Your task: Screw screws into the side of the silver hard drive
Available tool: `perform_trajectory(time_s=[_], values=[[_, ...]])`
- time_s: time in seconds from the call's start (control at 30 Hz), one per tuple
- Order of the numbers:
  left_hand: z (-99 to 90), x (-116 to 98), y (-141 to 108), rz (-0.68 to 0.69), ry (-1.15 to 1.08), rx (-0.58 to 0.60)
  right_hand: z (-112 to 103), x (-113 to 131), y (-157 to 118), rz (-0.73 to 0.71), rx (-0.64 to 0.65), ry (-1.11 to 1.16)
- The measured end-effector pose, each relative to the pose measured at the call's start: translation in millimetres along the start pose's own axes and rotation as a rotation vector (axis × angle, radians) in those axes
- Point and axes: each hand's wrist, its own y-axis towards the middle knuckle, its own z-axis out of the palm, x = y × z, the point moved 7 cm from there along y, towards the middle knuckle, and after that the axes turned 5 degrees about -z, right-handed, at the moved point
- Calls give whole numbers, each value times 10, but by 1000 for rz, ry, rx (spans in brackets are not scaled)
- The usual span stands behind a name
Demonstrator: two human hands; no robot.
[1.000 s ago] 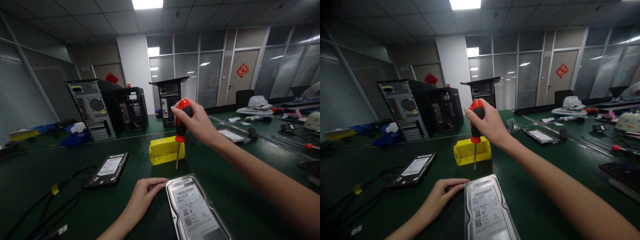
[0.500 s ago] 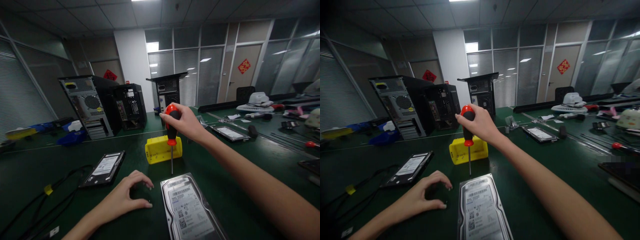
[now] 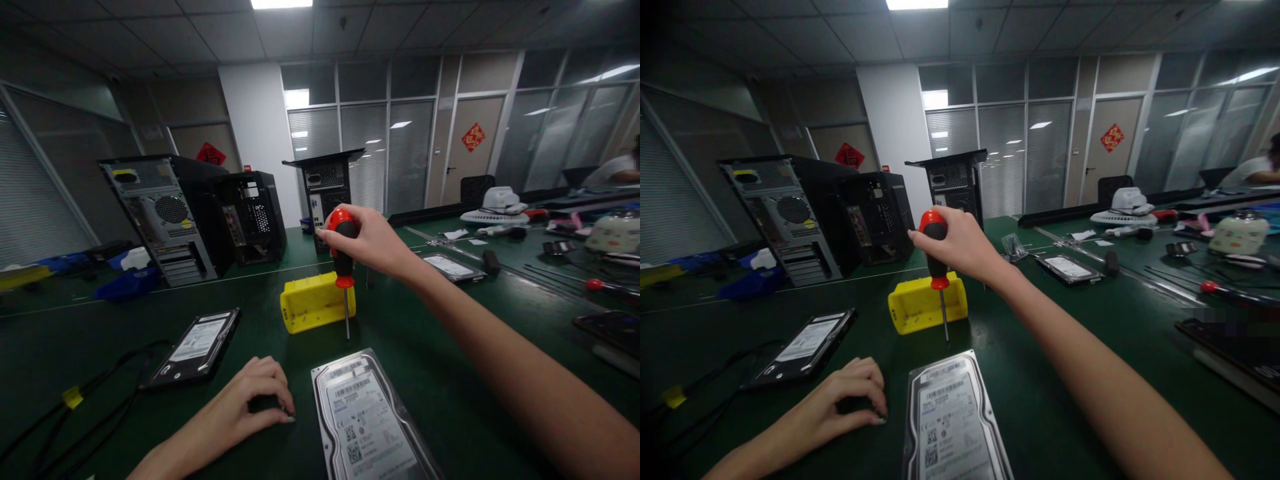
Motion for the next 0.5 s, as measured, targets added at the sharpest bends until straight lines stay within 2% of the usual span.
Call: perform_trajectory(time_s=[0.17, 0.27, 0.4, 0.5], values=[[-42, -150, -45, 143, 169, -102, -28, 31, 3, -49, -4, -91], [-14, -215, -62, 181, 257, -84, -22, 27, -2, -69, 0, -138], [-19, -223, -61, 152, 271, -98, 2, 36, -17, -80, 18, -137], [-51, -155, -24, 66, 121, -151, 25, 50, -23, -63, 40, -94]])
